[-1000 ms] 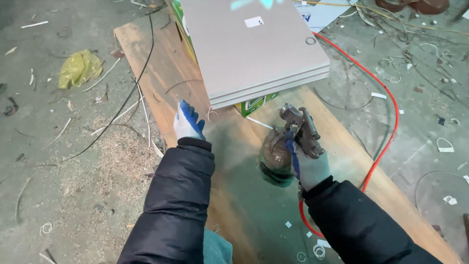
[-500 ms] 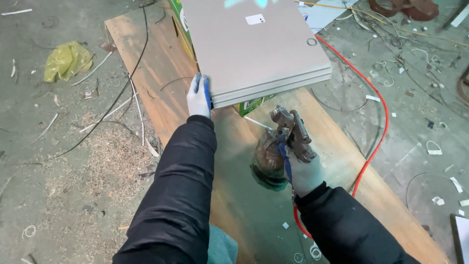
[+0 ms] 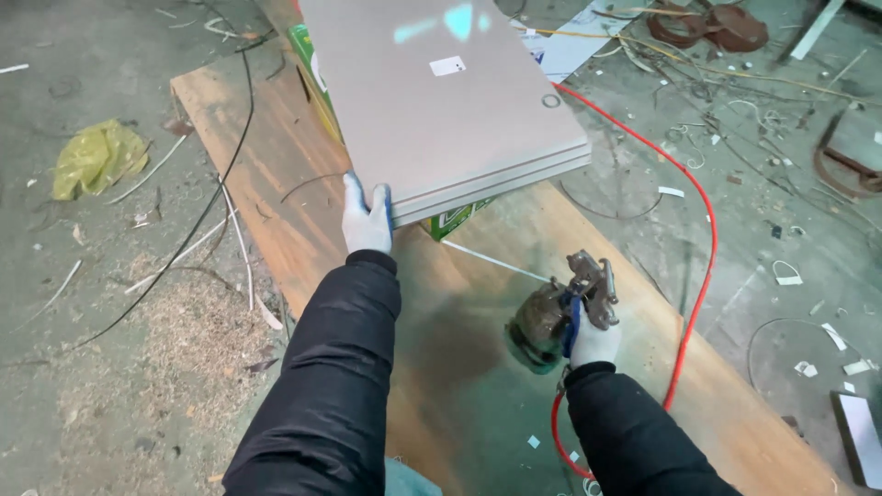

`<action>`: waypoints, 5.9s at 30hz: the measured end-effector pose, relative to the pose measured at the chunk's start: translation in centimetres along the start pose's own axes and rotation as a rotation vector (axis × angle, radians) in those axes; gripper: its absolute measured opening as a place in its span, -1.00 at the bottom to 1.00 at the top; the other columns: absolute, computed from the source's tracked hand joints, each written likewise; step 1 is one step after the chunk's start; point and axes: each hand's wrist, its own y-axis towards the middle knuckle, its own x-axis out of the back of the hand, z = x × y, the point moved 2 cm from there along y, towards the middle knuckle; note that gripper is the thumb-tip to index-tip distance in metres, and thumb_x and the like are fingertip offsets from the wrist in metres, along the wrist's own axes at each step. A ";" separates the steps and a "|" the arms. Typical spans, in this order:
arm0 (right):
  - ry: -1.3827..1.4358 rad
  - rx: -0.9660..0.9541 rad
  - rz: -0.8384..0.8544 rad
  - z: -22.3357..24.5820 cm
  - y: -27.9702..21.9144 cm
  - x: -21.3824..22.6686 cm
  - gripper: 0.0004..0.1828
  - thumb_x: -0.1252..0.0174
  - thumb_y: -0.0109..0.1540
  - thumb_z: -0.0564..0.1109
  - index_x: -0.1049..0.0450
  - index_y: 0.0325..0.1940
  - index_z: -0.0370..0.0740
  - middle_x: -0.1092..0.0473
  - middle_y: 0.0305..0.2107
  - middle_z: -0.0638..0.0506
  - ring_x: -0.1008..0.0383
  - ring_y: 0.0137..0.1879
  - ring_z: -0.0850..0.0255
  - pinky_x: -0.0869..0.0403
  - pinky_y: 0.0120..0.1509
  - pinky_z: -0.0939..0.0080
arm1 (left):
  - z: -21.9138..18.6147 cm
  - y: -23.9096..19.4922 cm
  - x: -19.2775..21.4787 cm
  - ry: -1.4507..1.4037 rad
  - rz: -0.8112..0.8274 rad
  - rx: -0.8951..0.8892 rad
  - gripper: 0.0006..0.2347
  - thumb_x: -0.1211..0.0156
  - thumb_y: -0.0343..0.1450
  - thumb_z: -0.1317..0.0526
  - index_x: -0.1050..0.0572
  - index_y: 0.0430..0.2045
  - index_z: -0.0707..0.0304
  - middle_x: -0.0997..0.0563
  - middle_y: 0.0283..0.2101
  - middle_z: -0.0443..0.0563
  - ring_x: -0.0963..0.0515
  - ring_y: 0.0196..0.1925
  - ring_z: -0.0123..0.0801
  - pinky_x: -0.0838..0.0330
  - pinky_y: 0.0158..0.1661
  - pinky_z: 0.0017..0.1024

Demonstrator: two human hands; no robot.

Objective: Applying edge banding to wooden panels by spraying adhesive on the edges and then manually pressing the banding tape onto them.

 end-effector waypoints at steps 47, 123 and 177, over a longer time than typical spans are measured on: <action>0.208 0.411 0.589 12.4 26.7 -16.7 0.27 -0.49 0.10 -0.50 -0.13 0.88 -0.32 -0.16 0.74 -0.39 -0.09 0.84 -0.25 -0.44 0.76 -0.04 | -1.8 -3.2 1.8 -0.115 -0.015 -0.058 -0.07 -0.86 0.29 0.17 -0.40 0.62 0.23 -0.56 0.52 0.50 -0.46 0.63 0.23 -0.46 0.58 0.03; 0.255 0.597 0.445 12.7 22.1 -16.9 0.02 -0.41 0.23 -0.52 -0.37 0.78 -0.17 -0.34 0.67 -0.14 -0.21 0.79 0.05 -0.32 0.87 0.01 | 4.6 -3.2 -0.9 0.465 -0.331 -0.158 -0.31 -0.47 0.52 -0.40 -0.56 0.56 -0.26 -0.89 -0.04 0.20 -0.85 0.13 0.00 -0.66 0.22 -0.13; 0.435 0.360 0.465 5.6 28.5 -18.0 0.04 -0.63 0.24 -0.51 -0.33 0.75 -0.25 -0.52 0.50 -0.07 -0.71 0.36 0.21 -0.87 0.39 -0.04 | 7.5 -3.6 -0.9 0.432 -0.206 -0.052 -0.40 -0.41 0.61 -0.24 -0.47 0.61 -0.25 -0.83 0.20 0.15 -0.78 0.29 0.01 -0.65 0.36 -0.05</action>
